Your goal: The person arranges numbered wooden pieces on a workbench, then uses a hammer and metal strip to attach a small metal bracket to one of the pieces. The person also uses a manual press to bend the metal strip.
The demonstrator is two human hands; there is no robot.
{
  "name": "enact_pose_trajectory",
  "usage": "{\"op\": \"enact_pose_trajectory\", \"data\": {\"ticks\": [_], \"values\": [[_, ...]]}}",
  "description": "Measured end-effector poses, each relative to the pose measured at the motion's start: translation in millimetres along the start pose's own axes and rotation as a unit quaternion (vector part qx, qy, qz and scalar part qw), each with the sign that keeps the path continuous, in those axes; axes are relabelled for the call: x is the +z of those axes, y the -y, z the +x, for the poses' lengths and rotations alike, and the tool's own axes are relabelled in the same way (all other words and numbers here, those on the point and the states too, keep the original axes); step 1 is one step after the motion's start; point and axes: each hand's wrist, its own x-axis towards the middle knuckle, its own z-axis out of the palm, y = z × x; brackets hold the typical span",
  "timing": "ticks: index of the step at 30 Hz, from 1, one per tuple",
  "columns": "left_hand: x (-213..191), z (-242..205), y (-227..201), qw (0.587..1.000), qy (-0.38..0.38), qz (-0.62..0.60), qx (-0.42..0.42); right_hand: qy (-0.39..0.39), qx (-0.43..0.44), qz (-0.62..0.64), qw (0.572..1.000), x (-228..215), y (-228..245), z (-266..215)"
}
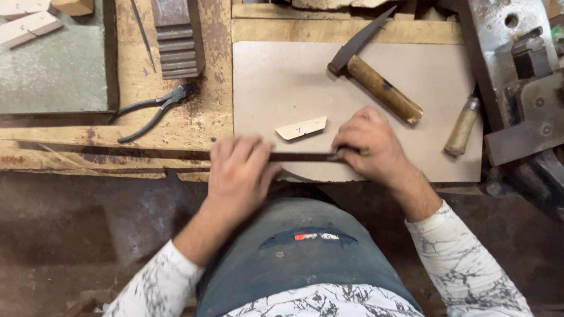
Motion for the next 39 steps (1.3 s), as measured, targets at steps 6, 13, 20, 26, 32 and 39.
{"op": "enact_pose_trajectory", "data": {"ticks": [6,13,20,26,32,39], "values": [[6.0,34.1,25.5,0.975,0.162,-0.090,-0.125,0.040,0.116,-0.023,0.992,-3.6,12.3,27.4],[4.1,46.8,40.3,0.972,0.209,-0.099,-0.047,0.011,0.090,-0.008,0.996,4.7,5.5,30.3],[10.1,43.3,32.1,0.962,0.228,-0.147,-0.004,-0.042,0.110,0.005,0.993,15.5,13.9,2.6],[6.1,46.1,30.9,0.961,0.226,-0.159,-0.007,-0.038,0.107,0.019,0.993,12.5,11.4,5.2],[6.8,35.9,32.2,0.977,0.160,-0.139,0.026,-0.017,0.099,0.023,0.995,8.7,10.0,10.7],[4.0,36.3,29.4,0.970,0.186,-0.119,0.102,0.016,0.088,0.023,0.996,-7.6,24.7,19.8]]}}
